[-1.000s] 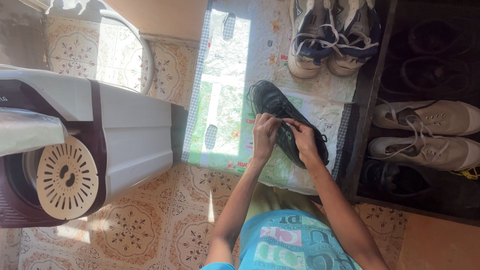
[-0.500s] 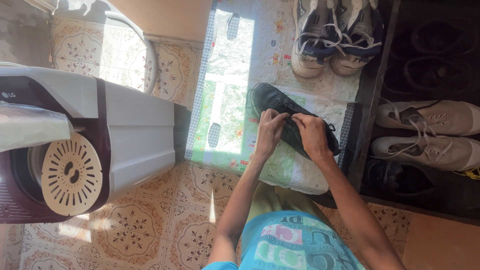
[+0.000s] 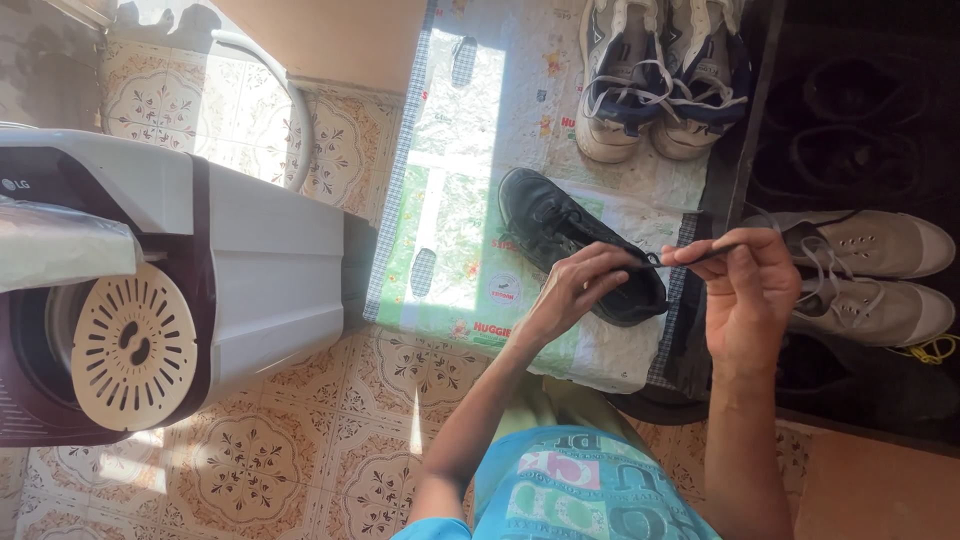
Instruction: The person removes the laces from a black shoe, then re-laces it by threading the laces through the eyelets and tying them. The person repeats the process on a second black shoe.
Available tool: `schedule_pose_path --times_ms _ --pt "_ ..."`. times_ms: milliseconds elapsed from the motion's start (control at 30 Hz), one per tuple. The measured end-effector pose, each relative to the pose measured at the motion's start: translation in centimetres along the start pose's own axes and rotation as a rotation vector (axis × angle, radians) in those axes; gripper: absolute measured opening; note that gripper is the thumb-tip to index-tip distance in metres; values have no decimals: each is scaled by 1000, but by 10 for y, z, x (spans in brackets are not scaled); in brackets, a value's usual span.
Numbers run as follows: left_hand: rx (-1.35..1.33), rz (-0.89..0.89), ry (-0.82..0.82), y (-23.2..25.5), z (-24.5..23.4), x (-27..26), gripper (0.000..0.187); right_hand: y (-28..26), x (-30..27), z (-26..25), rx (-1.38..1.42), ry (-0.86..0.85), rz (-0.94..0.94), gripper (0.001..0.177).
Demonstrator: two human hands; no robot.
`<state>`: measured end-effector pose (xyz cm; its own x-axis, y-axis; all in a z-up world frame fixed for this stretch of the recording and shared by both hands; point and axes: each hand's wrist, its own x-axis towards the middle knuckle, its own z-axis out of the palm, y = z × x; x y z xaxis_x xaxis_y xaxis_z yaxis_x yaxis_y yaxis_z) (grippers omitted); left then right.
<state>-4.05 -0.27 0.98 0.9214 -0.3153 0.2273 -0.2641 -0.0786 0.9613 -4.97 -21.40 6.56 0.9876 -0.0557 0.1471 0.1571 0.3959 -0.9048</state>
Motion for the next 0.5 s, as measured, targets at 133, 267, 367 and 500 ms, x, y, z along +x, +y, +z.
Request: schedule_pose_path --times_ms 133,267,367,500 --pt "-194 -126 181 22 -15 9 18 35 20 -2 -58 72 140 24" --pt "-423 -64 340 51 -43 5 23 89 21 22 -683 -239 276 28" --pt "-551 26 409 75 -41 -1 24 111 20 39 -1141 -478 48 30" --pt "-424 -14 570 73 -41 -4 25 103 24 53 -1100 -307 -22 13"
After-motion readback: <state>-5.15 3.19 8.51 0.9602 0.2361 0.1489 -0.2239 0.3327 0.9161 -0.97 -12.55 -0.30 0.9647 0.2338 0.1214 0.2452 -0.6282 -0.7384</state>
